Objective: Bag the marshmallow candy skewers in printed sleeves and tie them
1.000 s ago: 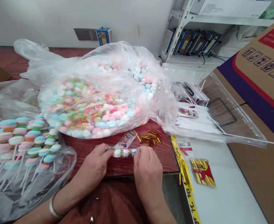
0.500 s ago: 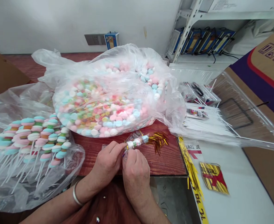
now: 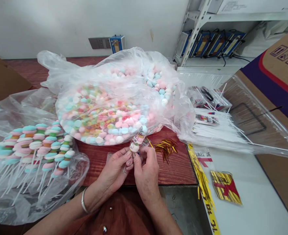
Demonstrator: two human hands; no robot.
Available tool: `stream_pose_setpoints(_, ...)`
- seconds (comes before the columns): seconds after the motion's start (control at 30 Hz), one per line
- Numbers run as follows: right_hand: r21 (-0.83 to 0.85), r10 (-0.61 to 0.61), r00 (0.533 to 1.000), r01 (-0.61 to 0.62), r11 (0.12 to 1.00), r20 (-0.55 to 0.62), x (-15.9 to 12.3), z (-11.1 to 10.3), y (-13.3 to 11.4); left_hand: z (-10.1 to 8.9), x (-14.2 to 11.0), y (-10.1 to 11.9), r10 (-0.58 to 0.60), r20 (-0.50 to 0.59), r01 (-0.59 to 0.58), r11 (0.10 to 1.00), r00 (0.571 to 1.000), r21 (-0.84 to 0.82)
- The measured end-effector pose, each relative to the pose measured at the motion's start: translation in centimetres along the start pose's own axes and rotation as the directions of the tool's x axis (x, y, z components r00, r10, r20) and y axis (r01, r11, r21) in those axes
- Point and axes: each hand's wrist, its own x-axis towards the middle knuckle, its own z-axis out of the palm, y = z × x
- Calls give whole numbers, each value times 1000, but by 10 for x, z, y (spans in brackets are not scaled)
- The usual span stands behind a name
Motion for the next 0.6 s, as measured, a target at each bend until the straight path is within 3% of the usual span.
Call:
stream_pose_setpoints(0.07,-58,-99,995,99,993,5,2,-2,2,-2,-1,0,38,29,-40,995,999,88)
stream_pose_setpoints(0.13,-120,-192,981,196,973,40,1,-3,4,-8,-2,-1,185,63,-196,919,981,342)
stream_pose_setpoints(0.17,-158,-233,972,236,959,38,0,-3,4,-12,-2,-1,298,112,-312,805,948,505)
stream_pose_setpoints(0.23,-238,-316,949,310,920,14,-3,-2,5,-19,-1,-1,483,291,-513,428,825,744)
stream_pose_setpoints(0.3,-308,-396,918,382,871,18,-6,-1,5,-24,0,0,543,442,-581,107,714,807)
stream_pose_setpoints(0.33,-335,-431,902,414,846,26,-7,0,4,-25,1,1,546,467,-577,36,695,816)
stream_pose_setpoints(0.37,-356,-459,888,438,825,30,-7,1,3,-24,0,1,548,460,-560,19,699,828)
stream_pose_setpoints(0.43,-367,-485,874,454,812,8,-8,2,1,-20,-1,2,553,396,-522,84,733,849)
stream_pose_setpoints(0.5,-348,-475,880,436,830,-30,-7,2,-1,-14,-4,1,540,325,-497,206,776,843)
stream_pose_setpoints(0.6,-330,-471,880,425,843,-67,-4,-1,-4,-7,-6,-1,447,227,-445,474,865,760)
